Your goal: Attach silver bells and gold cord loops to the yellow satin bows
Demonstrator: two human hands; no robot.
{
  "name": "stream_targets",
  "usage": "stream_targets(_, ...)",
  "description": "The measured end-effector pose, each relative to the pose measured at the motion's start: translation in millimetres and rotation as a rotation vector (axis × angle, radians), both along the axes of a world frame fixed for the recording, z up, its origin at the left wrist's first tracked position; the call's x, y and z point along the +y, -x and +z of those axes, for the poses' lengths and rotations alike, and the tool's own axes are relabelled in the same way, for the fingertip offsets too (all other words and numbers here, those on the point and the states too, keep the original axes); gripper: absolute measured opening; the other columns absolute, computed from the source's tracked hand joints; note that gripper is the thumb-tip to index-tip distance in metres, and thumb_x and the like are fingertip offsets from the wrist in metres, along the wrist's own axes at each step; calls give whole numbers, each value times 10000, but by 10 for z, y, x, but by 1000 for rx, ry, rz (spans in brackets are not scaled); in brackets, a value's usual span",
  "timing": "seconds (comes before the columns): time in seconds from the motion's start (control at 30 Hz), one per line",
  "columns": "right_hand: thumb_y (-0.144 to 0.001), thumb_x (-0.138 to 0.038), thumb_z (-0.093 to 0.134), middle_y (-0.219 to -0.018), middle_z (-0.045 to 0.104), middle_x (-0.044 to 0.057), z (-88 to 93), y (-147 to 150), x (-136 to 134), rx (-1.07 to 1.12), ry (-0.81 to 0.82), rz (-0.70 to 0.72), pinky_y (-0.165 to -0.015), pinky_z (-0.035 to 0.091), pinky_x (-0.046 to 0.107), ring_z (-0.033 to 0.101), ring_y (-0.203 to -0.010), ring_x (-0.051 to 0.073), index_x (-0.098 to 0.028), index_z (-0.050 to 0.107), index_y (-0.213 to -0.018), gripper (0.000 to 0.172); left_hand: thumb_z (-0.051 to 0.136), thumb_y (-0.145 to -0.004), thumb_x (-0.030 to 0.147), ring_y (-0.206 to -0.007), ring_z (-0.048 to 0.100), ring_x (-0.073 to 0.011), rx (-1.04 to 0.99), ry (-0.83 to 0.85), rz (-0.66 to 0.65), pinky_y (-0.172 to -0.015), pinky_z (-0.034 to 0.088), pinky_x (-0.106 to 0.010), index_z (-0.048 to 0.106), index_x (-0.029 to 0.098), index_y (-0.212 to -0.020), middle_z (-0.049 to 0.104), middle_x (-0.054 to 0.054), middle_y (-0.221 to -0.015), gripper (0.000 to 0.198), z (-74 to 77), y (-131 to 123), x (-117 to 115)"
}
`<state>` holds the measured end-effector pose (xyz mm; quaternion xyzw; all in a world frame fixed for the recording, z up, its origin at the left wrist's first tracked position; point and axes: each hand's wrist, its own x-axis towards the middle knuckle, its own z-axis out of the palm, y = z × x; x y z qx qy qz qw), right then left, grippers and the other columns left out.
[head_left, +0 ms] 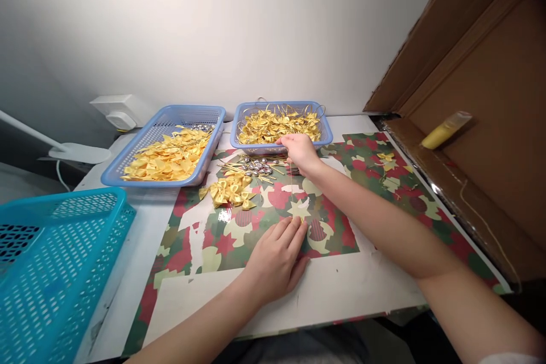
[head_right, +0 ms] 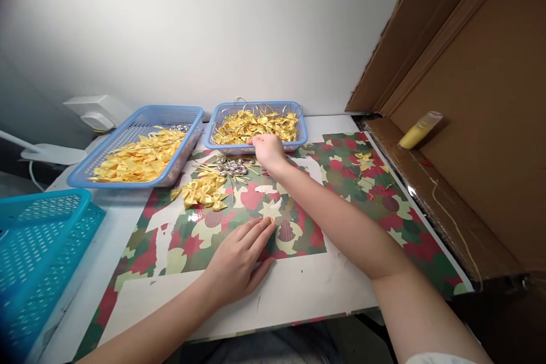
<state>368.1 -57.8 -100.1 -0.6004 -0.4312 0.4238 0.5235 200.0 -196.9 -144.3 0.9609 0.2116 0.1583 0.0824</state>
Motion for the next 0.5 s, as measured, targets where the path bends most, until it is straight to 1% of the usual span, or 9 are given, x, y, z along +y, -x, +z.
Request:
stream_targets(0.07, -863, -130, 478, -414, 275, -105, 35, 26, -6, 32, 23, -13, -430, 256, 213, 234, -386, 67, -135, 654, -712, 232, 523, -868, 241, -1157, 579, -352, -43, 6, 2, -928, 532, -466, 515, 40, -1295, 617, -202, -1292, 472, -20, 5, 16)
stream_targets(0.13, -875, -113, 473, -407, 259, -110, 98, 44, -34, 81, 48, -8, -415, 246, 209, 217, -375, 62, -130, 650, -710, 243, 524, -862, 185, -1118, 599, -324, -109, 31, 12, -911, 539, -447, 534, 72, -1252, 645, -181, -1240, 407, -42, 7, 47)
stream_targets(0.23, -905, -108, 460, -406, 248, -116, 223, 47, -102, 157, 62, 37, -390, 234, 199, 199, -362, 54, -121, 642, -725, 256, 520, -849, 115, -959, 639, -272, -197, 98, 61, -770, 568, -393, 576, 120, -1138, 687, -142, -1075, 295, -58, 3, 108)
stream_targets(0.3, -922, -104, 448, -414, 248, -116, 308, 28, -151, 203, 58, 66, -379, 227, 186, 195, -361, 47, -120, 634, -731, 267, 498, -865, 106, -865, 645, -242, -266, 166, 108, -675, 561, -353, 595, 143, -1086, 685, -121, -989, 245, -36, -3, 141)
stream_targets(0.33, -926, -101, 447, -419, 246, -117, 346, 12, -173, 221, 54, 76, -374, 223, 179, 193, -360, 43, -122, 630, -729, 270, 483, -879, 109, -838, 648, -229, -315, 220, 131, -653, 556, -336, 605, 153, -1067, 683, -112, -963, 229, -12, -7, 151)
stream_targets(0.37, -928, -98, 451, -422, 243, -117, 378, -6, -192, 236, 51, 81, -370, 223, 171, 192, -359, 39, -124, 626, -726, 269, 468, -895, 117, -822, 655, -213, -377, 304, 151, -648, 554, -318, 617, 164, -1043, 684, -103, -943, 216, 20, -11, 156)
stream_targets(0.4, -927, -97, 458, -425, 242, -118, 402, -25, -208, 247, 48, 82, -366, 225, 164, 193, -357, 36, -126, 623, -723, 264, 463, -908, 134, -811, 665, -199, -443, 426, 178, -649, 555, -301, 628, 174, -1023, 686, -94, -928, 205, 57, -15, 158)
stream_targets(0.5, -920, -93, 479, -426, 254, -118, 410, -82, -232, 264, 52, 65, -358, 251, 150, 200, -349, 32, -130, 619, -714, 251, 532, -912, 247, -800, 693, -181, -625, 929, 310, -661, 562, -273, 643, 188, -986, 702, -75, -908, 145, 159, -33, 156)
